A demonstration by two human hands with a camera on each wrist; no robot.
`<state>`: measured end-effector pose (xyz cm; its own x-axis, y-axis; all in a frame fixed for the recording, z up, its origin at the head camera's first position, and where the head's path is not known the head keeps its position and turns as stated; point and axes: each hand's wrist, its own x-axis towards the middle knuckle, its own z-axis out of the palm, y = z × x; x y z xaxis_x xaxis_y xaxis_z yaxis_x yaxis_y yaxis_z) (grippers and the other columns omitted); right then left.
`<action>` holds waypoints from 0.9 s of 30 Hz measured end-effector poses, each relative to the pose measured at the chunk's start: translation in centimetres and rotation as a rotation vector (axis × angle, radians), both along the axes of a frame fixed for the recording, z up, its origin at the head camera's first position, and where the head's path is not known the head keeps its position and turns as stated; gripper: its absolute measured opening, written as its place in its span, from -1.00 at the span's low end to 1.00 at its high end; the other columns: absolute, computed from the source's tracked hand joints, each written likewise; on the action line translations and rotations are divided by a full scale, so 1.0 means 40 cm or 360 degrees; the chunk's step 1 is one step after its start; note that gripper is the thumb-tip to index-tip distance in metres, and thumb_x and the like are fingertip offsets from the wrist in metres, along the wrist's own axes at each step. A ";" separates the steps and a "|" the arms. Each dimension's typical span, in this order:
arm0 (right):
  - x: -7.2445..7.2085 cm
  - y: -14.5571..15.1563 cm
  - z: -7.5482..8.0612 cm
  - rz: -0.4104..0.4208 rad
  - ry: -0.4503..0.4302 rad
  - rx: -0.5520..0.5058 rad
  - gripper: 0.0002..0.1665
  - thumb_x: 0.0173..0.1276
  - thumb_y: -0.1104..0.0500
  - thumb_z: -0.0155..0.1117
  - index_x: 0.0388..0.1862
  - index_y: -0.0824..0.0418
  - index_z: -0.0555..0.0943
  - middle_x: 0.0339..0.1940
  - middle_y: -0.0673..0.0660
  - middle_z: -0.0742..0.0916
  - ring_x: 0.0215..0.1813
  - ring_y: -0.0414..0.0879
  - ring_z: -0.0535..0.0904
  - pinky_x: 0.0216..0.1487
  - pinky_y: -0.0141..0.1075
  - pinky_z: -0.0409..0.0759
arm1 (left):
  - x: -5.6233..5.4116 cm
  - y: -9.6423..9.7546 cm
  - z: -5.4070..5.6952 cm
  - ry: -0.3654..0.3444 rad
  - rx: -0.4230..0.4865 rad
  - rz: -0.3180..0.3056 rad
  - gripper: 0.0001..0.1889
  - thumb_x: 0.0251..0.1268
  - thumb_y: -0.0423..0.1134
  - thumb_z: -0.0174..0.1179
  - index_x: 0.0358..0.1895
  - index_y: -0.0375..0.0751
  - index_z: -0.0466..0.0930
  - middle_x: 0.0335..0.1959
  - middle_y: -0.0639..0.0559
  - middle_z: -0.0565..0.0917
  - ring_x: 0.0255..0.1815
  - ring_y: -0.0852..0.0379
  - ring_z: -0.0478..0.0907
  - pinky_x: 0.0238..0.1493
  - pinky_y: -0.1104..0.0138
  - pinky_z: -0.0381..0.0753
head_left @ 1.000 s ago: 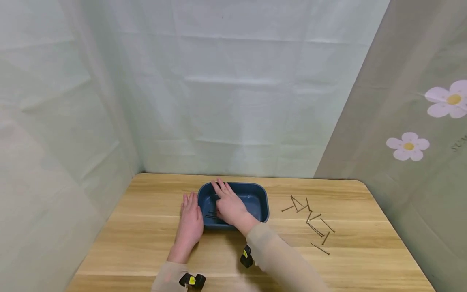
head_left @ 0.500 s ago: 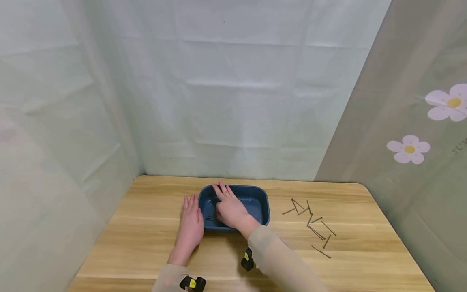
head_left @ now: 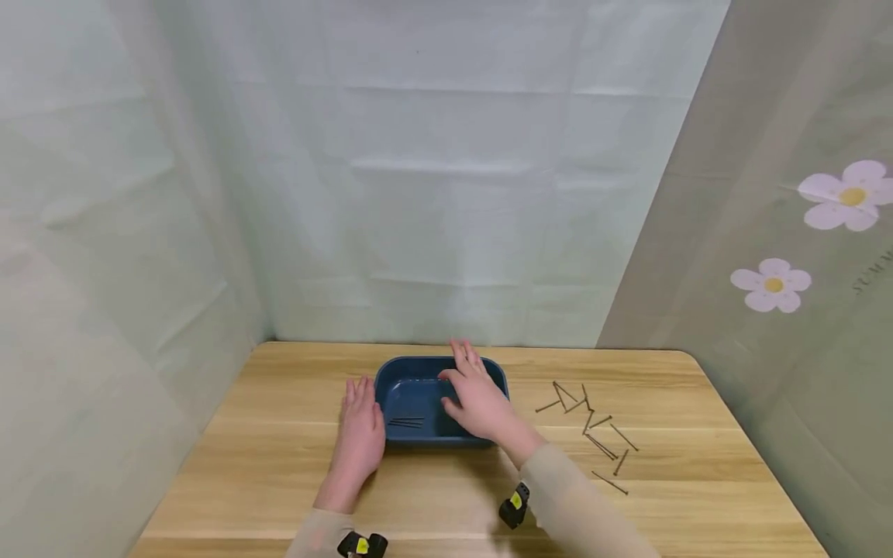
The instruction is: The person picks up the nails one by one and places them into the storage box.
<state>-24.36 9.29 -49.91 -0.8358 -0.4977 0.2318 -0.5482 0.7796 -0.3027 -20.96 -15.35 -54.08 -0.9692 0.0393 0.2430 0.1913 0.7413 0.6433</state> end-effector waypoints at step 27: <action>0.122 0.379 0.004 -0.0313 -0.0121 -0.0373 -0.60 0.50 0.31 0.41 0.28 0.29 0.68 0.76 0.45 0.04 0.74 0.45 -0.25 0.55 0.48 0.06 | -0.006 -0.034 0.005 -0.0105 0.0095 0.0007 -0.45 0.74 -0.37 -0.21 0.59 -0.68 0.10 0.66 -0.52 0.10 0.73 -0.45 -0.20 0.67 -0.25 -0.16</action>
